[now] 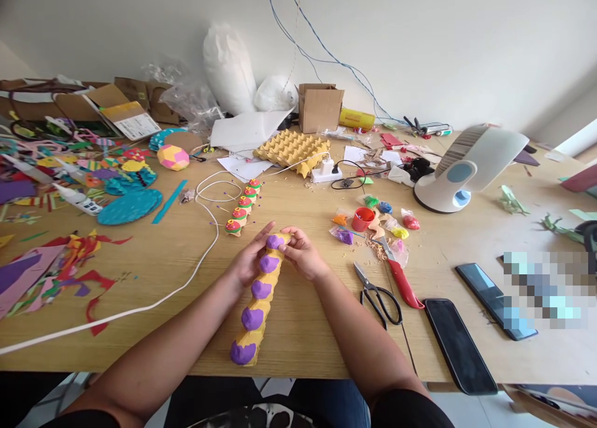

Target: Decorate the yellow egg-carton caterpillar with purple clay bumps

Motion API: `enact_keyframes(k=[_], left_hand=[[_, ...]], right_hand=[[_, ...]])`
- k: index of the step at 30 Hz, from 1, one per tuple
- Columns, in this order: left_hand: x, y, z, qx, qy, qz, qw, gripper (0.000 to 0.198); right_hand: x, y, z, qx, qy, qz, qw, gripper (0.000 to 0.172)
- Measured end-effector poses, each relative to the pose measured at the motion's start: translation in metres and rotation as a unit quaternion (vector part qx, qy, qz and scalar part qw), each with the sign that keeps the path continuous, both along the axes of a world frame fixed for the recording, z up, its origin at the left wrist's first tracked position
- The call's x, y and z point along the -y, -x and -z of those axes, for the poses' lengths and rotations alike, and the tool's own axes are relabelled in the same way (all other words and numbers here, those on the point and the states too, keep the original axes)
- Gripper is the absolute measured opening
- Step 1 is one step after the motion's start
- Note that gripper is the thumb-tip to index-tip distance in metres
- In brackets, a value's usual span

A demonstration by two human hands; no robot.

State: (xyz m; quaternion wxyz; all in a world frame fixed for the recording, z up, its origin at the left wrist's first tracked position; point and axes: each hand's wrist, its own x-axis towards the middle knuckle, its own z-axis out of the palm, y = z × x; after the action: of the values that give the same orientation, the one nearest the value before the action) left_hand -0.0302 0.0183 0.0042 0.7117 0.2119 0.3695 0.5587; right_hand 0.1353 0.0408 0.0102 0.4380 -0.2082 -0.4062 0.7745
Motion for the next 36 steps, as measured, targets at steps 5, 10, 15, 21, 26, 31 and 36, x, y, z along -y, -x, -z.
enact_keyframes(k=[5,10,15,21,26,31,36], left_hand=[[0.001,-0.001,-0.003,0.019,0.012,-0.005,1.0,0.067],[0.005,-0.006,-0.012,0.067,0.041,-0.019,0.997,0.061],[0.006,-0.008,-0.017,0.08,0.045,-0.023,0.996,0.053],[0.004,-0.012,-0.013,0.078,0.008,-0.036,0.996,0.049],[0.004,-0.011,-0.006,-0.001,-0.047,-0.036,0.998,0.048],[0.003,-0.004,-0.006,-0.155,-0.139,-0.007,0.978,0.051],[0.0,0.002,-0.005,-0.264,-0.177,0.007,0.948,0.055]], right_hand=[[0.0,-0.001,0.001,-0.016,0.015,-0.014,1.0,0.05],[0.0,0.0,0.001,-0.025,0.033,0.003,0.999,0.043],[0.0,-0.001,-0.002,-0.03,0.038,-0.006,0.999,0.044],[0.001,-0.002,-0.003,-0.003,0.021,-0.002,1.0,0.052],[-0.003,-0.001,0.002,0.043,-0.001,0.053,0.998,0.045],[-0.008,-0.005,0.003,0.081,-0.027,0.09,0.992,0.041],[-0.011,-0.01,0.004,0.131,-0.07,0.091,0.985,0.042]])
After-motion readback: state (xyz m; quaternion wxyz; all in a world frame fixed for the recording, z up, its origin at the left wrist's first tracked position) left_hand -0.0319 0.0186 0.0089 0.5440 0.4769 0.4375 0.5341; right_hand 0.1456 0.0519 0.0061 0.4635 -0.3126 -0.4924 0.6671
